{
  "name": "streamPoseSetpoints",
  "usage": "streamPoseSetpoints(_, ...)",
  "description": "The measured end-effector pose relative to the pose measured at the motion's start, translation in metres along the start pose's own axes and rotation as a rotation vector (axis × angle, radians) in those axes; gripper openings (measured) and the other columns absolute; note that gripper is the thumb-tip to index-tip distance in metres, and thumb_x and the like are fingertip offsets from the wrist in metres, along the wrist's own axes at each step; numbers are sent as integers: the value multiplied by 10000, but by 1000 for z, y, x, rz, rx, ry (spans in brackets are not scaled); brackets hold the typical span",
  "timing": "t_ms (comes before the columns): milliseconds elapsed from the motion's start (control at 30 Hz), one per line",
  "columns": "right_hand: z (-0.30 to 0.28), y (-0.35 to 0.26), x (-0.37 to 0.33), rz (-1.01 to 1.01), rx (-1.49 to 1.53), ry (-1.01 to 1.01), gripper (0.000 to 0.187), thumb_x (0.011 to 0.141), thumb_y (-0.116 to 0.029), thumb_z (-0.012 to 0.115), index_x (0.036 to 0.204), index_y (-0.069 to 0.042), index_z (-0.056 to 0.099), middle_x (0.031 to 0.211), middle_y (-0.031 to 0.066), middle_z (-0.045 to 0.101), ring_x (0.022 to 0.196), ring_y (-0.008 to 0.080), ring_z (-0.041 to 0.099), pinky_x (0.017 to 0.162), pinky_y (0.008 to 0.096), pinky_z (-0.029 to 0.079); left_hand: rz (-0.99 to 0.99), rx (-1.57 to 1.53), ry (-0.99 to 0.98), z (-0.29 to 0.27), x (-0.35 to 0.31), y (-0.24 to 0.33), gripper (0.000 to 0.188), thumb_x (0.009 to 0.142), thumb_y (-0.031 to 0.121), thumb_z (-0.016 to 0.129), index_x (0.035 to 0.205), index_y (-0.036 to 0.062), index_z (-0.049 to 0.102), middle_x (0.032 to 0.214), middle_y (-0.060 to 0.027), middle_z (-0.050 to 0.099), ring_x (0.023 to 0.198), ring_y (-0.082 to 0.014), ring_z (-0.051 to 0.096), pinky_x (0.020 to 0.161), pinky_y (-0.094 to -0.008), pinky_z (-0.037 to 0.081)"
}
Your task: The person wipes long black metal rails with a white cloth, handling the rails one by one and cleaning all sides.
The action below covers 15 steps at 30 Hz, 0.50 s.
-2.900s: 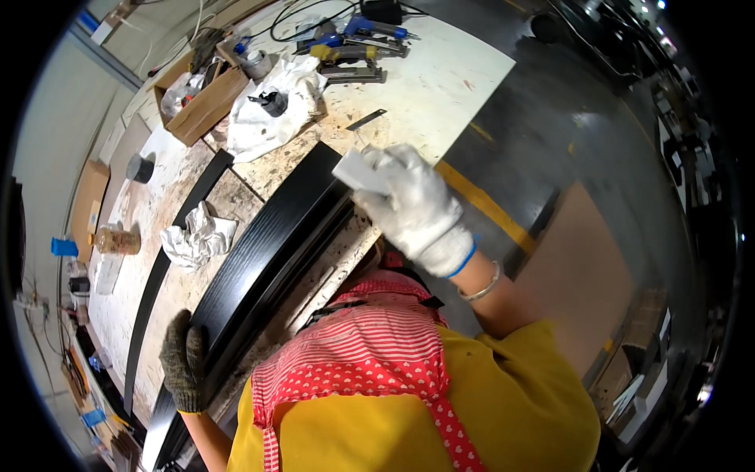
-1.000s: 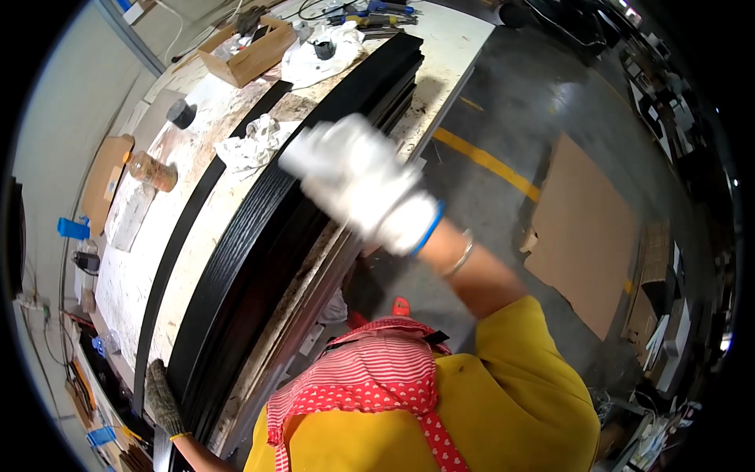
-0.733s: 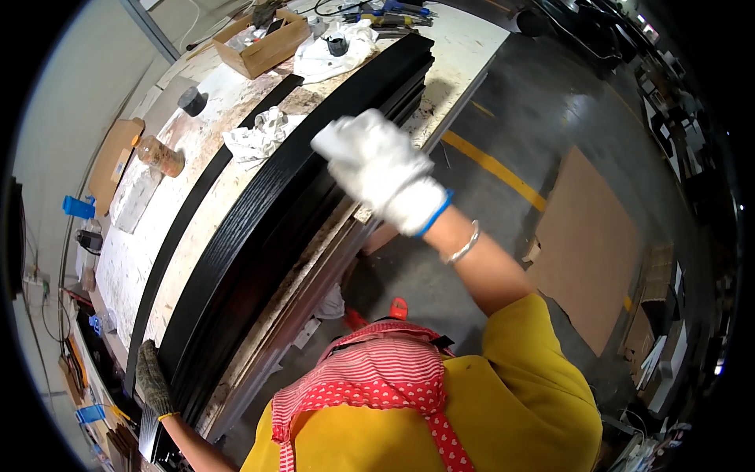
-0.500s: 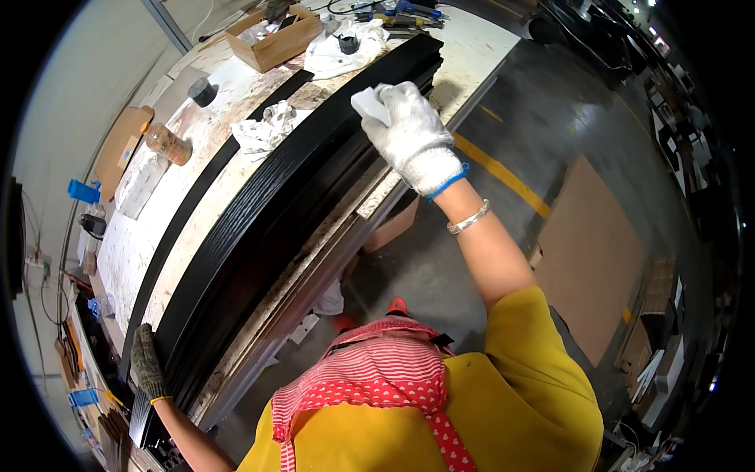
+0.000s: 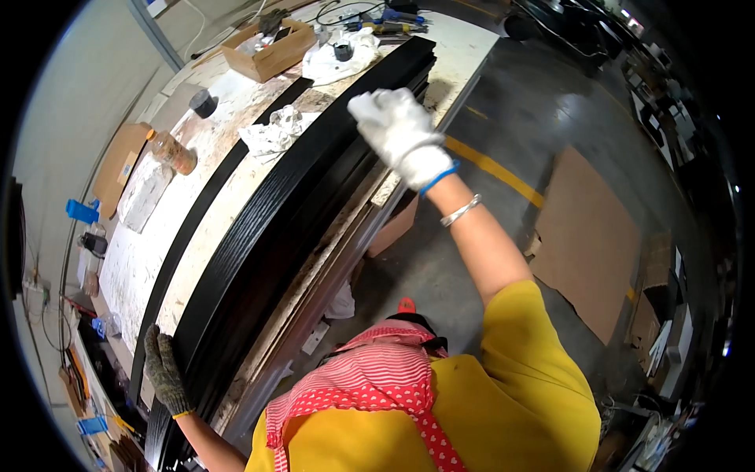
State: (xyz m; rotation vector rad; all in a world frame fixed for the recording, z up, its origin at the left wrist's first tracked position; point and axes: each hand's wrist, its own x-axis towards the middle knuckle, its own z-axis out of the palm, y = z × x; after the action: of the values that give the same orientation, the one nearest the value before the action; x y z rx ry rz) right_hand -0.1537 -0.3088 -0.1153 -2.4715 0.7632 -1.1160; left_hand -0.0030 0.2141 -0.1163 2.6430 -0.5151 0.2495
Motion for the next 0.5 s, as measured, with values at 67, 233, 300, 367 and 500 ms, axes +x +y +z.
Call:
streamPoseSetpoints(67,-6,-53,-17,-369,-29,-8,133,794,-147,585,902,-70,599,857,150,608,829,364,618,770,489,537,52,40,36,0,-3,-4,434,1016,255,549,1378,17,532,1216,-176,661,1122,-295,619,995,-396,447)
streamPoseSetpoints(233,25,-180,-117,-504,160,-352,208,813,-79,596,1021,-72,593,875,93,599,798,272,620,768,411,543,-161,-94,-158,-15,0,19,495,1013,234,562,1438,4,456,1282,-190,617,1175,-257,599,1019,-364,446)
streamPoseSetpoints(300,23,-204,-136,-438,342,-411,205,828,-95,607,1033,-86,599,863,81,616,808,274,624,796,410,539,-13,-276,-54,-11,-2,5,523,1001,201,586,1466,22,429,1302,-196,602,1166,-277,602,1022,-374,445)
streamPoseSetpoints(367,11,-187,-108,-708,275,-265,241,840,-129,624,1080,-111,606,927,76,599,884,266,614,824,406,517,64,-443,-32,-19,-8,-12,556,997,168,590,1498,36,387,1358,-183,572,1233,-268,557,1060,-394,423)
streamPoseSetpoints(500,9,-132,-82,-55,232,-169,317,876,-204,661,1126,-11,626,1047,191,590,982,357,604,908,412,495,-61,-237,63,-69,-32,-79,510,1005,237,585,1450,16,468,1416,-160,545,1303,-269,512,1104,-391,380)
